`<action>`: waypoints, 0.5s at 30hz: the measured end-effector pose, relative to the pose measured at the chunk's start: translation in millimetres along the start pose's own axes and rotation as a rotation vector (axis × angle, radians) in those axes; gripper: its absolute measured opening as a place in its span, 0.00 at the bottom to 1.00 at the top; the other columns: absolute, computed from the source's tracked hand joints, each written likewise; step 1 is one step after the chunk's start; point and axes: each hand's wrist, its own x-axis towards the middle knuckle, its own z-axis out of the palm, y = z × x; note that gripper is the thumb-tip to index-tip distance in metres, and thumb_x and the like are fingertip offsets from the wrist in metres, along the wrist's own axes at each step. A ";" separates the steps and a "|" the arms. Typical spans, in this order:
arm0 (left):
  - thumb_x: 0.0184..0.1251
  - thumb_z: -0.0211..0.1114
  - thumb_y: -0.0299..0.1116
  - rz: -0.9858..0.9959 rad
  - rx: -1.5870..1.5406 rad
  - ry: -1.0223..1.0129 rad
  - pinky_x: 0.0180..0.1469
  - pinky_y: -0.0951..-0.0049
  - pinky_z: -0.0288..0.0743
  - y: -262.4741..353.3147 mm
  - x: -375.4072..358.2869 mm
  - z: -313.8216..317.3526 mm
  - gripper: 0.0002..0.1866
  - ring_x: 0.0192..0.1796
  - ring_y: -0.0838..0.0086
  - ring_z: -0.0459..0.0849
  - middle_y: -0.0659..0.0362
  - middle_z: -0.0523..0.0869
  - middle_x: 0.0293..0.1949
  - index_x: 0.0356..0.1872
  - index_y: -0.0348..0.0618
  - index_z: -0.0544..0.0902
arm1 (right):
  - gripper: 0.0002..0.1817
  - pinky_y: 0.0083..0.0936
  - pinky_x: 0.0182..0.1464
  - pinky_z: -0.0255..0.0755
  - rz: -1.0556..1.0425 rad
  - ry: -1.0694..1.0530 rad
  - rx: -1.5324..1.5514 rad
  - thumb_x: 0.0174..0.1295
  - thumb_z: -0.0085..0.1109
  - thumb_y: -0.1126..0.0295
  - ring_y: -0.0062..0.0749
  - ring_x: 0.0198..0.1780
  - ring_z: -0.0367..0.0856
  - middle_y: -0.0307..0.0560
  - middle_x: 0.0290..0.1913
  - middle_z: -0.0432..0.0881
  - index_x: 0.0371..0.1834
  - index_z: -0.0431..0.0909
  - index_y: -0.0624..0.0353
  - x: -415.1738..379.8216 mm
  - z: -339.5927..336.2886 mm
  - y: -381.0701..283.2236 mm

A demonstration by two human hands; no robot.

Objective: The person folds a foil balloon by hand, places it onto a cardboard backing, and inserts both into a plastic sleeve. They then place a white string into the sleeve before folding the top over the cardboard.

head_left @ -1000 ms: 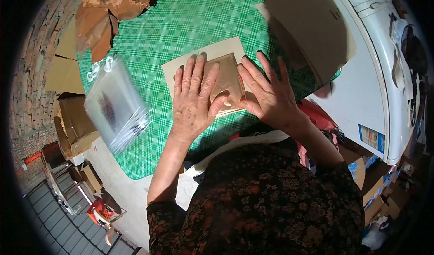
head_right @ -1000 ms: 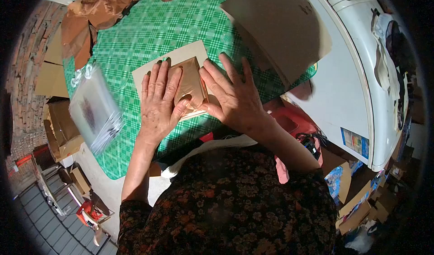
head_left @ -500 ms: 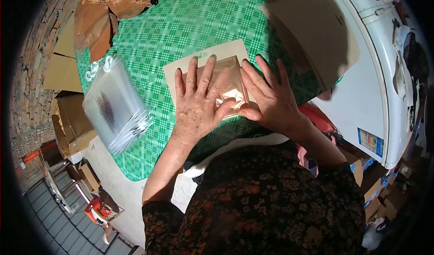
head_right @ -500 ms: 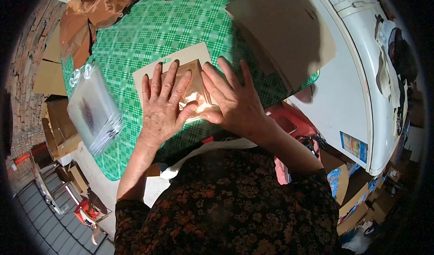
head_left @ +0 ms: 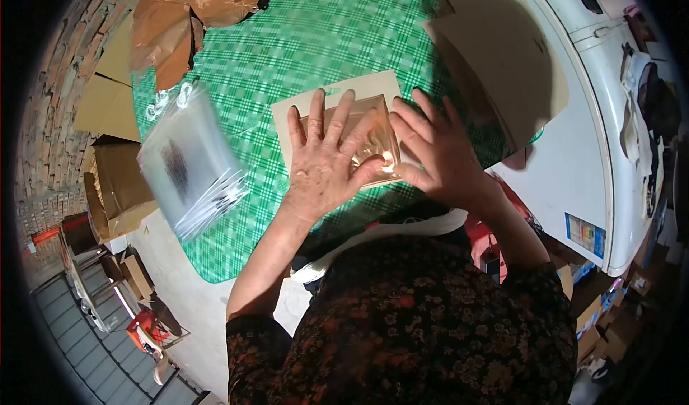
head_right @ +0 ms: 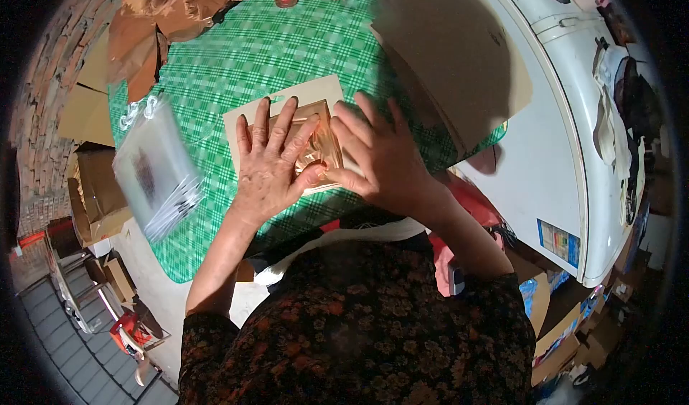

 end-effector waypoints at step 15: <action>0.73 0.60 0.68 -0.108 0.009 -0.007 0.77 0.21 0.43 43.8 -50.8 1.1 0.40 0.85 0.37 0.52 0.51 0.58 0.86 0.81 0.64 0.70 | 0.21 0.46 0.63 0.74 0.022 0.255 0.149 0.64 0.69 0.71 0.56 0.63 0.79 0.54 0.58 0.82 0.60 0.81 0.61 -35.1 2.7 -12.6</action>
